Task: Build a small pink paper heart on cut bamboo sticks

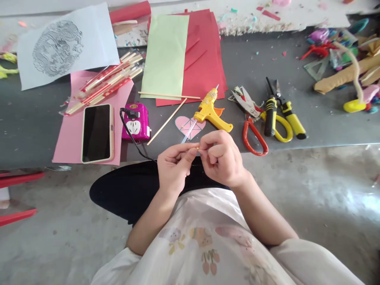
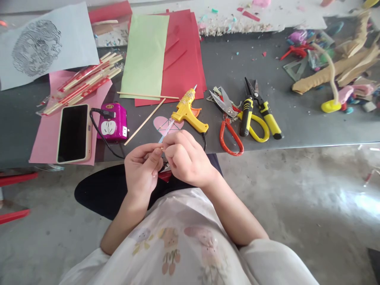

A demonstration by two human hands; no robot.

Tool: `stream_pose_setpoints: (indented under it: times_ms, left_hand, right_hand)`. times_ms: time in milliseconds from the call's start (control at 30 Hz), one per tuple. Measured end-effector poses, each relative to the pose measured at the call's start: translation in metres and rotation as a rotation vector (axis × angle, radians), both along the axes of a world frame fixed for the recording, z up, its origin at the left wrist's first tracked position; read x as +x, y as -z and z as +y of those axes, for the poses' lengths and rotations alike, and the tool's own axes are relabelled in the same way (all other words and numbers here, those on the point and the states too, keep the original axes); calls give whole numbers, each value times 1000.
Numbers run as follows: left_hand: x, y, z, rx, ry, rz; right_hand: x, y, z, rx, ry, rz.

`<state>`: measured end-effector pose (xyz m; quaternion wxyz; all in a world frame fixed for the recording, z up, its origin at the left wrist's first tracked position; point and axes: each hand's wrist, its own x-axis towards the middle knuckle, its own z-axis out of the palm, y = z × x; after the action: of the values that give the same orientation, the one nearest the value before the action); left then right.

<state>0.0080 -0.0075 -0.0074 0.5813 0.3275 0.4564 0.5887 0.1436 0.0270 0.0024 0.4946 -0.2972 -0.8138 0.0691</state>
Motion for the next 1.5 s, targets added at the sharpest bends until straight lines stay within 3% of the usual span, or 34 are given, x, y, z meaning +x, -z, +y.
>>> stream_pose_setpoints:
  times_ms: [367,967,1167,1500]
  left_hand:
    - [1,-3,1,-66,12,-58]
    - [-1,-3,-10,182,-190,452]
    - [-6,-9,-6,56,-99,353]
    - [-8,-7,2,-118,31,47]
  right_hand:
    - [-4,9,1,-64,-23,132]
    - [-5,3,-3,-74,-12,150]
    - [1,1,-1,-129,4,95]
    - [3,9,4,-200,-24,144]
